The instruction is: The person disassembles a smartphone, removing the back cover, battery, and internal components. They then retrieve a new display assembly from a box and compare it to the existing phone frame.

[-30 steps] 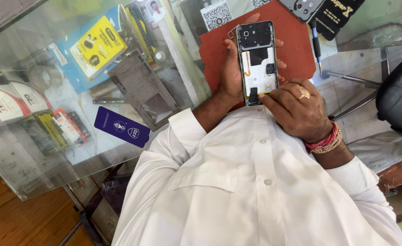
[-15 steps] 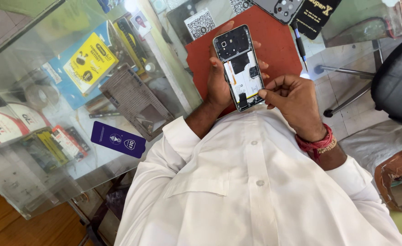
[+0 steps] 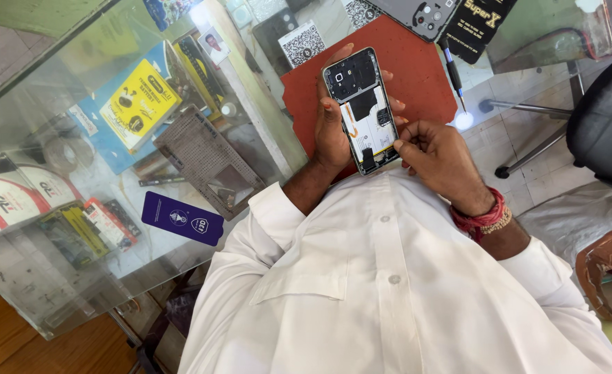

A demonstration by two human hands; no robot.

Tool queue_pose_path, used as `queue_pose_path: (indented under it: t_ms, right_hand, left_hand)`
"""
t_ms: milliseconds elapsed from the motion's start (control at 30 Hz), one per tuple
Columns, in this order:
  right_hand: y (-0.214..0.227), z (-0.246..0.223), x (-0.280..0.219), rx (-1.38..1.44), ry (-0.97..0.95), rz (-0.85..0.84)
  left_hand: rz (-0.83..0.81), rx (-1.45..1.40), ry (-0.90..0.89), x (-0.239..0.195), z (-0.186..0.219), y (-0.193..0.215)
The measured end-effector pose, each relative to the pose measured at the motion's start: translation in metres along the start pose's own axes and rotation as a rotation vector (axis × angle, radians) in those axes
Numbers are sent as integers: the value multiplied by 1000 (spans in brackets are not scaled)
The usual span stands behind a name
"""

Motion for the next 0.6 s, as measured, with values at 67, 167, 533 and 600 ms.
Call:
queue_pose_path:
  t_ms: [67,167,533,600]
  right_hand:
    - [-2,3,3,-28,10,-13]
    - [-2,3,4,-154,82,57]
    - [1,-21,2,-331,215,248]
    - [2,-25,0,-287,224,271]
  left_hand:
    - [-1,0,10,0,-1,-2]
    - [1,-22,54,-2,-3,-4]
    - [40,-59,12,-2,-1,-3]
    - [25,-40,-2,-1,0,-3]
Point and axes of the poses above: each hand's wrist, its own x-axis towards the middle knuckle, its own y-axis out of the back of the hand, z = x × y, the point moved 7 cm from there along x, towards the middle knuckle, and after that the axes turned 13 degrees about -y, right-handed, at the moved point
